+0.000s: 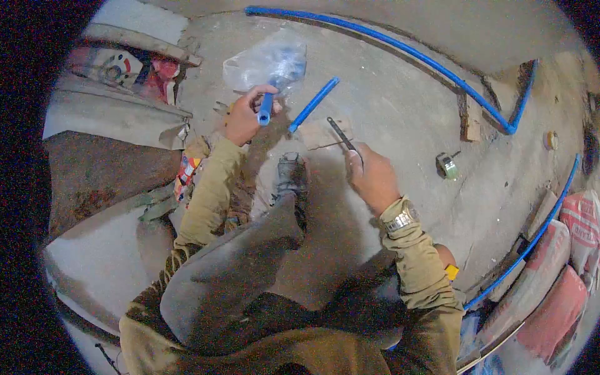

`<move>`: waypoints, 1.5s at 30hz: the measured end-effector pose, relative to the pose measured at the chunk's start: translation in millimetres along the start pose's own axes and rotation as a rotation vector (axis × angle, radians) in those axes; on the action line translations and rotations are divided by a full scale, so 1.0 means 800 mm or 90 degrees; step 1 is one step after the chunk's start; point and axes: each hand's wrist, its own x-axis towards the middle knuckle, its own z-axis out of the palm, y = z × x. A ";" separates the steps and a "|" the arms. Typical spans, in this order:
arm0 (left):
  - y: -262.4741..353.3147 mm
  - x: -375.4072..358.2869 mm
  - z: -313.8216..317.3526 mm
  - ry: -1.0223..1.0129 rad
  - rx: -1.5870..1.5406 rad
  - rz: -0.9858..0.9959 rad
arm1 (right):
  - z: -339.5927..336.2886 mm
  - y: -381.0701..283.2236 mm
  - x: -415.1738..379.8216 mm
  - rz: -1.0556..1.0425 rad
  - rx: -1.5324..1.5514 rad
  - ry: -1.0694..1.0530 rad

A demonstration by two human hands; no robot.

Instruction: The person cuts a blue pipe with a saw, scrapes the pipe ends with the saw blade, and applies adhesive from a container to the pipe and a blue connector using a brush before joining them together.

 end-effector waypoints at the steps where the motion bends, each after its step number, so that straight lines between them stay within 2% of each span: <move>1: 0.001 0.001 0.004 0.023 0.002 -0.010 | 0.004 0.003 -0.001 -0.010 -0.002 0.014; 3: 0.005 0.004 0.010 0.065 0.005 -0.028 | 0.005 0.001 -0.004 -0.005 0.011 0.027; 6: 0.053 0.002 0.041 0.266 -0.873 -0.153 | -0.002 -0.012 -0.007 0.000 0.041 0.031; 9: 0.013 0.014 0.037 0.091 -1.157 -0.082 | 0.011 -0.018 -0.012 -0.052 0.024 0.055; 12: 0.010 0.018 0.055 0.205 -1.171 -0.185 | 0.022 -0.025 -0.016 -0.078 -0.025 0.056; 15: 0.017 0.021 0.070 0.299 -1.145 -0.235 | 0.024 -0.037 -0.019 -0.109 -0.054 0.069; 18: 0.027 0.019 0.074 0.333 -1.127 -0.282 | 0.027 -0.035 -0.019 -0.139 -0.102 0.103; 23: 0.046 0.019 0.078 0.379 -1.086 -0.225 | 0.024 -0.033 -0.019 -0.154 -0.146 0.120; 24: 0.047 0.020 0.078 0.387 -1.066 -0.207 | 0.026 -0.033 -0.019 -0.118 -0.103 0.074; 27: 0.044 0.019 0.069 0.259 -1.074 -0.174 | 0.031 -0.041 -0.017 -0.006 0.067 -0.071; 29: 0.056 0.015 0.069 0.269 -1.028 -0.129 | 0.025 -0.053 -0.014 0.078 0.235 -0.179; 32: 0.059 0.022 0.076 0.298 -0.987 -0.113 | 0.021 -0.048 -0.013 0.013 0.200 -0.116; 35: 0.068 0.026 0.076 0.281 -0.983 -0.132 | 0.028 -0.036 -0.016 -0.223 -0.217 0.185; 38: 0.056 0.022 0.070 0.198 -1.043 -0.099 | 0.051 -0.024 -0.024 -0.117 -0.075 0.127; 40: 0.040 0.021 0.063 0.116 -1.098 -0.050 | 0.053 -0.040 -0.024 0.096 0.195 -0.095; 42: 0.036 0.027 0.056 0.015 -1.147 0.010 | 0.043 -0.050 -0.020 0.146 0.285 -0.198; 44: 0.043 0.037 0.059 0.159 -1.118 -0.097 | 0.029 -0.051 -0.010 0.035 0.200 -0.184; 45: 0.047 0.040 0.060 0.230 -1.099 -0.152 | 0.029 -0.047 -0.011 -0.025 0.064 -0.084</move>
